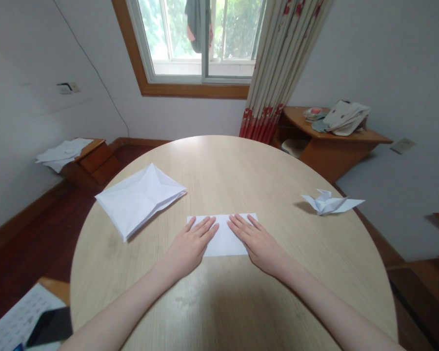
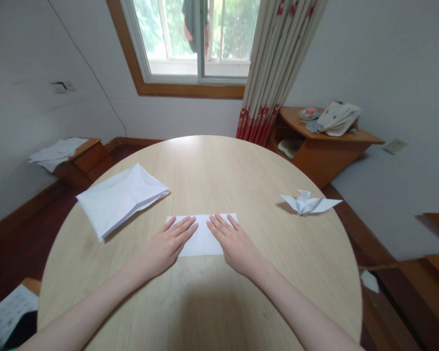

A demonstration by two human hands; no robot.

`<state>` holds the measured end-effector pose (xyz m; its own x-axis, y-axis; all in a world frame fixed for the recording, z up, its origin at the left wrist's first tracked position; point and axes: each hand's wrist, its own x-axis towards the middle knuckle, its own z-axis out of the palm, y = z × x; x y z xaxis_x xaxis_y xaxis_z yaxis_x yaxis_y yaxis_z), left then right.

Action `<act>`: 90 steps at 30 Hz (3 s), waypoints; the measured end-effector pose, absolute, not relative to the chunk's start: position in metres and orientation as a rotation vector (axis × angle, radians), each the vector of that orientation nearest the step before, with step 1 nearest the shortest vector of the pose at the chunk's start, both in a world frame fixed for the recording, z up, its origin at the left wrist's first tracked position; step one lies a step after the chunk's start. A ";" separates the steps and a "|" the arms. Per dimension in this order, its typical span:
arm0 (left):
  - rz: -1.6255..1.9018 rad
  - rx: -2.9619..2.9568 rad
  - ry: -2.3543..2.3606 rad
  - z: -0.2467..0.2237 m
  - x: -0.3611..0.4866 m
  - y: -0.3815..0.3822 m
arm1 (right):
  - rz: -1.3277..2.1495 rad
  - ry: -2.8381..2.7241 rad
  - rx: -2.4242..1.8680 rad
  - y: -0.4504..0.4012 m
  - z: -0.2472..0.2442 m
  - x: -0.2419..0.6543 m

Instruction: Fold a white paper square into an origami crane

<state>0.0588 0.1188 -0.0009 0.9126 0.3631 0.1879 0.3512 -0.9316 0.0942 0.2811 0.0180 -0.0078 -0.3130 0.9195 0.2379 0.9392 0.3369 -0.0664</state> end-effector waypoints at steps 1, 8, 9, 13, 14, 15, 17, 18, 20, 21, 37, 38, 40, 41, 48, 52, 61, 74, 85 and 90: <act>0.321 2.998 0.565 0.002 0.058 0.118 | -0.083 -2.369 -1.682 0.018 -0.007 0.282; 0.523 2.747 0.886 0.014 0.062 0.113 | 0.031 -2.348 -1.566 0.012 0.004 0.274; 0.515 2.709 0.950 0.015 0.063 0.112 | 0.033 -2.324 -1.554 0.011 0.005 0.272; 0.440 2.573 1.063 0.022 0.063 0.107 | 0.026 -2.175 -1.617 0.012 0.004 0.271; 0.429 2.540 1.079 0.023 0.063 0.106 | 0.024 -2.122 -1.654 0.013 0.003 0.271; 0.415 2.514 1.098 0.025 0.062 0.105 | 0.026 -2.060 -1.692 0.013 0.001 0.272; 0.380 2.498 1.133 0.027 0.061 0.104 | 0.057 -1.899 -1.754 0.014 -0.003 0.275; 0.378 2.507 1.139 0.028 0.061 0.104 | 0.091 -1.802 -1.770 0.015 -0.004 0.277; 0.419 2.537 1.115 0.029 0.060 0.104 | 0.198 -1.590 -1.771 0.016 -0.004 0.280; 0.458 2.547 1.085 0.030 0.060 0.104 | 0.278 -1.480 -1.754 0.016 -0.002 0.281; 0.101 1.833 0.817 0.050 0.059 0.091 | 0.821 -1.340 -1.630 0.000 0.050 0.265; 0.102 1.801 0.837 0.048 0.060 0.091 | 0.818 -1.340 -1.643 0.001 0.050 0.266; 0.095 1.730 0.878 0.046 0.061 0.090 | 0.821 -1.332 -1.662 0.002 0.049 0.266; 0.084 1.693 0.894 0.046 0.062 0.090 | 0.830 -1.326 -1.667 0.002 0.049 0.267; 0.123 1.570 0.999 0.049 0.064 0.091 | 0.971 -1.238 -1.646 0.003 0.050 0.269; 0.146 1.501 0.945 0.050 0.064 0.092 | 1.001 -1.170 -1.654 0.005 0.051 0.270; 0.103 1.541 0.899 0.045 0.062 0.094 | 1.133 -1.050 -1.548 0.004 0.046 0.268; 0.461 2.377 1.017 0.027 0.068 0.095 | 0.498 -1.409 -1.776 0.011 0.022 0.266; 0.529 2.325 1.021 0.016 0.079 0.105 | 0.195 -1.545 -2.003 0.018 0.007 0.277; 0.535 2.409 0.954 0.013 0.090 0.118 | -0.038 -1.601 -2.089 0.024 -0.001 0.285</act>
<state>0.0898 0.1182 0.0126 0.6787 0.7133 0.1748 0.5209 -0.6353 0.5701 0.2845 0.0240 -0.0012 0.3068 0.8970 0.3181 0.9112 -0.1802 -0.3704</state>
